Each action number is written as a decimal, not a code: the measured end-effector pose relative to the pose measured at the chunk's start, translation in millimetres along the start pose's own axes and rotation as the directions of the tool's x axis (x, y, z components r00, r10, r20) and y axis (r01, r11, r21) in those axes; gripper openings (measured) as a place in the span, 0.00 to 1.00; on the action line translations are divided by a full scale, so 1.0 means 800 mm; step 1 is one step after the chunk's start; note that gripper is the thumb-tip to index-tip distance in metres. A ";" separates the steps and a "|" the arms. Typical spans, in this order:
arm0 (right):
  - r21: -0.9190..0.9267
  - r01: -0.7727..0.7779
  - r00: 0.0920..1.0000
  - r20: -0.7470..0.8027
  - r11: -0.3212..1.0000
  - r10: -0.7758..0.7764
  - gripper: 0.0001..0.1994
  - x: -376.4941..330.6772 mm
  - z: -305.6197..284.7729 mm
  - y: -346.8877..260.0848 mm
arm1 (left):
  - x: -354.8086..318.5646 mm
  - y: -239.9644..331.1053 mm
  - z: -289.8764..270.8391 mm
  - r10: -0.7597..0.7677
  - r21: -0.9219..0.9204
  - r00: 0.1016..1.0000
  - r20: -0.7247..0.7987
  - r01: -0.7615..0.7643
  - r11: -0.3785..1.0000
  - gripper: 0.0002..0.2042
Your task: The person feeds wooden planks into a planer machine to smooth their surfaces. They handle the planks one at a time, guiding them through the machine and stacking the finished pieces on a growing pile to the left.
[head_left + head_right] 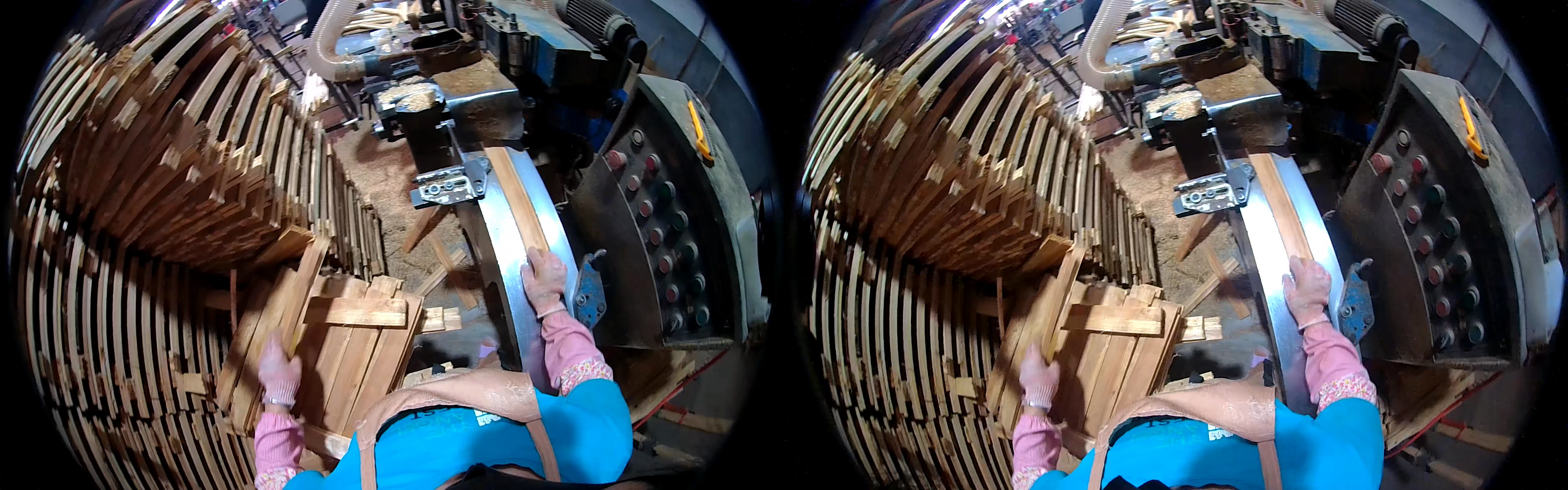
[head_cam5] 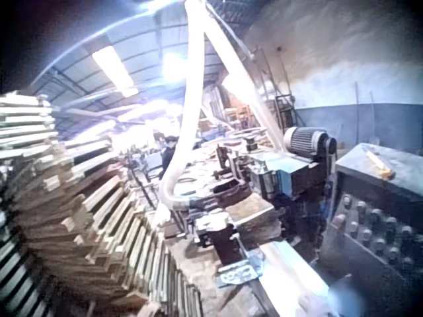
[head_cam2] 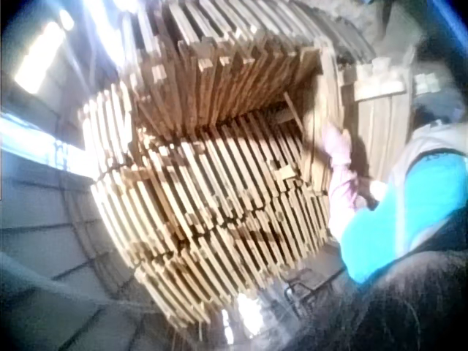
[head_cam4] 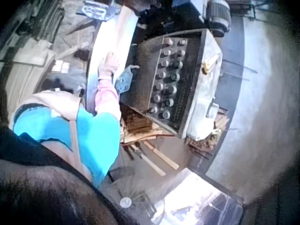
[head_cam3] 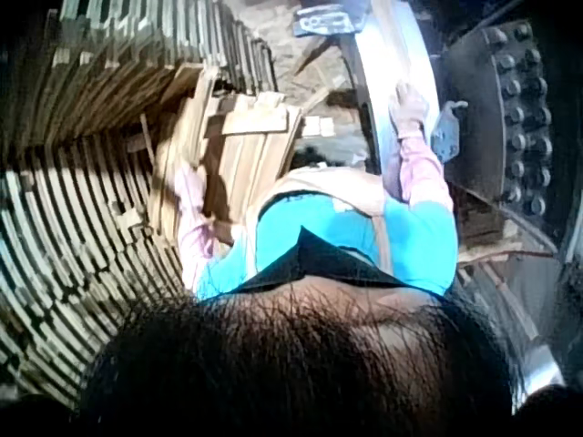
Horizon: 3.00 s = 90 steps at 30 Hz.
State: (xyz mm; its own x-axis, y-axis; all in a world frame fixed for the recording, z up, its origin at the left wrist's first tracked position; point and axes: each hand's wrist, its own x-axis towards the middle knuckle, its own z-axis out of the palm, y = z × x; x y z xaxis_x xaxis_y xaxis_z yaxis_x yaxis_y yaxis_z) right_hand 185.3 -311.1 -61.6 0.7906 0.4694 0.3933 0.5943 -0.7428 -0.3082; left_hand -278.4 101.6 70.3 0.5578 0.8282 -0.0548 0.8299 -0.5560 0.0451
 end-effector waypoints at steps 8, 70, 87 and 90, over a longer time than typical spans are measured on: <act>-0.051 -0.095 0.994 0.056 0.994 0.098 0.23 0.101 0.096 -0.005 | 0.157 0.281 -0.077 0.434 -0.748 0.870 -0.235 -0.447 0.491 0.26; 0.026 -0.163 0.970 0.186 0.986 0.155 0.27 0.092 0.088 0.015 | 0.208 0.324 -0.111 0.331 -0.995 0.938 -0.102 -0.102 -0.015 0.18; -0.176 -0.435 0.887 0.086 0.883 0.454 0.42 -0.283 -0.113 -0.038 | 0.075 0.402 0.134 0.647 -0.918 0.653 0.393 0.322 0.233 0.36; -0.125 -0.279 0.950 -0.181 0.952 0.255 0.42 -0.213 -0.046 0.002 | 0.073 0.383 0.117 0.644 -0.949 0.710 0.285 0.114 0.295 0.37</act>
State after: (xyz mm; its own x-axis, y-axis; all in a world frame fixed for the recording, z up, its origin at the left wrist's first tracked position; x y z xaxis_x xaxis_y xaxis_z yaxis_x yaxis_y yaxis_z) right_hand 46.4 -410.0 -97.3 0.8758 0.1702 0.4517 0.3266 -0.8980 -0.2949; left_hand 9.5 -27.0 -12.9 0.9324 0.2097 -0.2944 0.3017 -0.0031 0.9534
